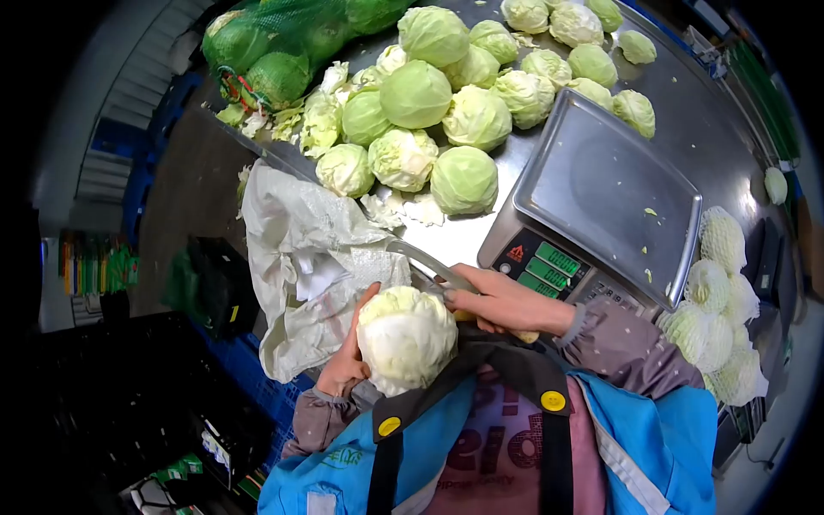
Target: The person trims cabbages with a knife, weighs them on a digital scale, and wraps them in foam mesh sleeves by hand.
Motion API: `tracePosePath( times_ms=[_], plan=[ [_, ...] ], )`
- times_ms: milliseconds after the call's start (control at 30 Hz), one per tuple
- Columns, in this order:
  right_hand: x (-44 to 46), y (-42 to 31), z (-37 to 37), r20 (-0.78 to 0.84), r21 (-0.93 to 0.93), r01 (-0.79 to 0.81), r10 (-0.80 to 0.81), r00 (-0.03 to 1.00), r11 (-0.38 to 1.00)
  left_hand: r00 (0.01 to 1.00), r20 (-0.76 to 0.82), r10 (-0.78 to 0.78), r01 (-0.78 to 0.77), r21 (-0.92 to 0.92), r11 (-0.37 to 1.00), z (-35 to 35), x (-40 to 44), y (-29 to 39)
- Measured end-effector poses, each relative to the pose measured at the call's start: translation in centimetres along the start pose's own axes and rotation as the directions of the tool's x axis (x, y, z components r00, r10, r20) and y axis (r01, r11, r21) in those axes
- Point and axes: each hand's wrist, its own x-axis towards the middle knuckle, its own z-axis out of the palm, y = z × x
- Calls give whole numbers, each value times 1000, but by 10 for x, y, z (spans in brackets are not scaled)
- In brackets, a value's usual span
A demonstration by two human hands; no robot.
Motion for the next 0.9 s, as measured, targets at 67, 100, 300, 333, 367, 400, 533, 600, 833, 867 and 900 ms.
tracePosePath(
  times_ms=[67, 100, 300, 333, 367, 400, 533, 600, 833, 867, 900],
  plan=[
    [-2, -1, 4, 40, -62, 33, -31, 999, 998, 997, -69, 34, -37, -41, 998, 5, 0, 3],
    [2, 9, 9, -25, -138, 87, -91, 996, 987, 992, -126, 7, -5, 19, 1000, 8, 1, 5],
    [27, 32, 4, -42, 59, 93, -90, 995, 994, 931, -305, 199, -102, 305, 947, 24, 19, -6],
    [28, 36, 3, -41, 56, 87, -85, 996, 995, 931, -307, 198, -103, 299, 949, 25, 21, -9],
    [30, 42, 1, -34, 111, 73, -70, 997, 991, 912, -343, 227, -96, 359, 928, 27, 23, -12],
    [31, 45, 0, -26, 165, 59, -56, 998, 985, 889, -377, 259, -86, 418, 905, 28, 25, -15],
    [25, 40, -4, -86, -96, 126, -135, 987, 987, 841, -382, 384, -6, 702, 712, 29, 32, -27],
    [23, 36, -5, -132, -767, 388, -718, 683, 510, 820, -322, 473, 47, 862, 505, 38, 33, -22],
    [-6, 11, 19, -109, -842, 217, -550, 828, 494, 801, -354, 484, 90, 869, 487, 51, 39, -13],
    [-7, 13, 21, -105, -853, 205, -543, 833, 481, 793, -351, 498, 100, 881, 463, 53, 42, -12],
    [-7, 13, 23, -134, -865, 151, -510, 849, 479, 785, -347, 512, 109, 893, 437, 55, 43, -12]
  ],
)
